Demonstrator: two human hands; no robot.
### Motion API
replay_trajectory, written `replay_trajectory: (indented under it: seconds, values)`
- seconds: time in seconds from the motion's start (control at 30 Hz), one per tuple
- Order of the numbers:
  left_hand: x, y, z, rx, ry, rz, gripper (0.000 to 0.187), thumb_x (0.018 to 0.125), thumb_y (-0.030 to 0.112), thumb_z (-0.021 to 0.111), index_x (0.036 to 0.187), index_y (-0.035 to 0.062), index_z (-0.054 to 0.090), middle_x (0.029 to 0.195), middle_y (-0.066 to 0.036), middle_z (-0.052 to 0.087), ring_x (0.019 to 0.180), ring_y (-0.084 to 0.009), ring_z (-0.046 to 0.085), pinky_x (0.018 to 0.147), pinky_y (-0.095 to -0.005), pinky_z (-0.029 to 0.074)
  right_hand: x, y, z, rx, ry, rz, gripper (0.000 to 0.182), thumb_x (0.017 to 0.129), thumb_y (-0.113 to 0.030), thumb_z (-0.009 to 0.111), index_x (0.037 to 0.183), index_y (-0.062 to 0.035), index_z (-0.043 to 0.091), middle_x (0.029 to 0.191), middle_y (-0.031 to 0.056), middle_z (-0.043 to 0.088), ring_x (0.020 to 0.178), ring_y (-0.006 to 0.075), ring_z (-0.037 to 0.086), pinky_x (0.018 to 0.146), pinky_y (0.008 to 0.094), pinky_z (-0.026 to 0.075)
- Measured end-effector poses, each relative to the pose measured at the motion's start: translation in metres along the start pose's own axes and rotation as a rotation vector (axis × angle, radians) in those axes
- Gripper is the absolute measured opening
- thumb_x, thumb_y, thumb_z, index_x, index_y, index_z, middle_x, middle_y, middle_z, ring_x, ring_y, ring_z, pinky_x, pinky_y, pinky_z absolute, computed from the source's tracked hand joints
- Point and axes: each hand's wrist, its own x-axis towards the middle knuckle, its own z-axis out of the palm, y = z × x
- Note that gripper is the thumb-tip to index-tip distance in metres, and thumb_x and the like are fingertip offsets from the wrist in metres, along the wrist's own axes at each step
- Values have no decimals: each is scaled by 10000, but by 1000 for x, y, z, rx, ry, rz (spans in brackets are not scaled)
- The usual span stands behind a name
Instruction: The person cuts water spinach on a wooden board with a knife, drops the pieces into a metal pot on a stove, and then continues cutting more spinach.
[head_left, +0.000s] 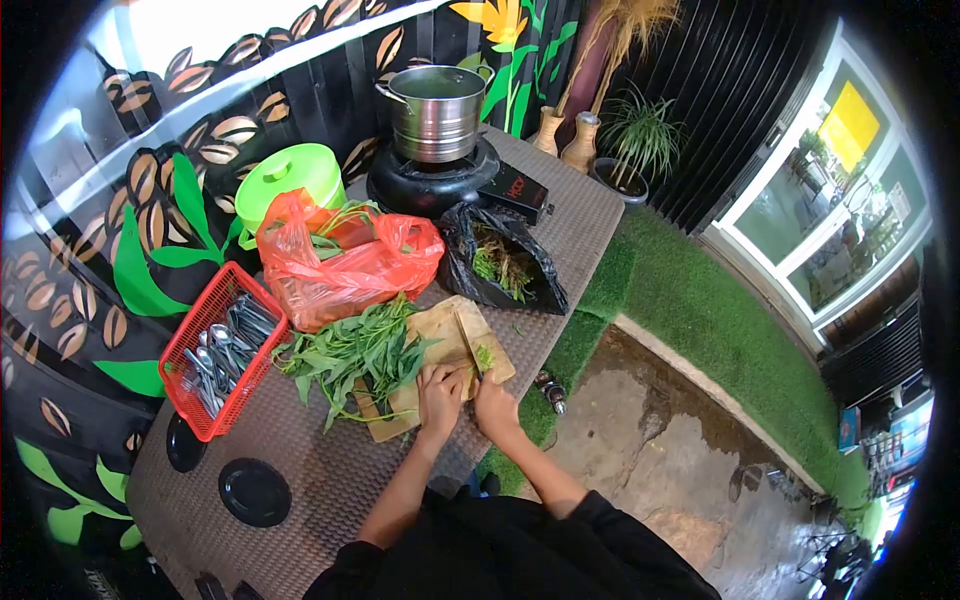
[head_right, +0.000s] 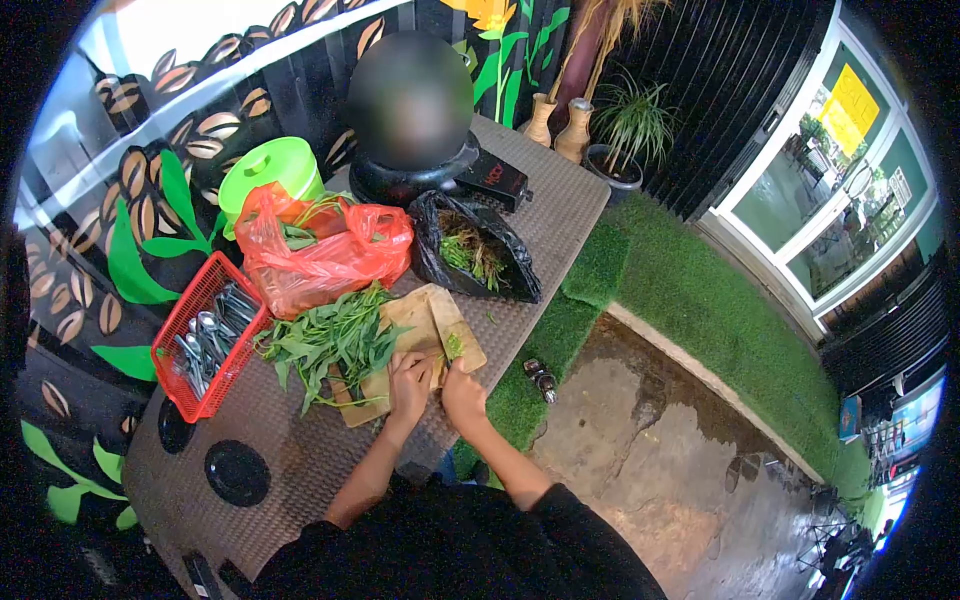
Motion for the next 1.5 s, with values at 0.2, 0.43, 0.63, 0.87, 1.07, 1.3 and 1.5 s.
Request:
replay_trajectory:
  seconds: [0.2, 0.43, 0.63, 0.87, 1.07, 1.3, 1.5]
  values:
    - [1, 5, -4, -10, -6, -2, 117, 757, 81, 636, 842, 27, 696, 923, -58, 620, 937, -253, 502, 840, -376, 392, 22, 16, -7, 57, -18, -140, 360, 950, -319, 404, 1030, 31, 430, 815, 276, 627, 762, 445, 626, 652, 506, 514]
    - [-1, -1, -1, -2, -10, 14, 148, 772, 85, 627, 886, 24, 700, 922, -62, 621, 927, -250, 497, 854, -378, 388, 17, -4, -9, 59, -19, -35, 350, 950, -305, 402, 1037, 32, 430, 800, 283, 625, 764, 449, 624, 658, 502, 515]
    - [0, 3, -4, -4, -32, -14, 163, 780, 95, 620, 908, 39, 704, 924, -49, 624, 941, -244, 493, 849, -371, 390, -6, -9, -5, 60, -58, 83, 357, 956, -322, 387, 1048, 21, 425, 836, 302, 617, 812, 462, 614, 728, 533, 493]
    - [0, 2, -4, -2, -3, 10, 185, 775, 94, 622, 936, 52, 702, 929, -40, 627, 944, -240, 494, 843, -366, 390, 6, -4, -9, 79, 4, -60, 335, 946, -299, 422, 1006, 29, 454, 812, 288, 626, 769, 425, 638, 632, 489, 529]
    - [-3, 2, -3, -15, -19, 6, 190, 783, 125, 619, 941, 60, 703, 941, -42, 628, 950, -242, 497, 839, -371, 391, 6, -10, 12, -9, 82, -12, 328, 935, -295, 433, 1005, 25, 455, 731, 254, 636, 683, 381, 657, 575, 466, 538]
    - [-2, 0, -3, -4, -12, -2, 176, 785, 113, 611, 919, 42, 700, 919, -59, 626, 935, -251, 503, 825, -375, 390, -9, -7, -2, 16, 94, -98, 324, 931, -288, 440, 983, 30, 474, 744, 250, 634, 710, 404, 649, 586, 473, 535]
    - [-5, -3, -1, -3, -21, 4, 165, 787, 130, 614, 905, 54, 702, 937, -46, 627, 953, -238, 505, 827, -371, 388, 9, -9, -5, 25, -4, -47, 353, 944, -311, 418, 1003, 35, 459, 795, 264, 635, 752, 413, 644, 633, 480, 529]
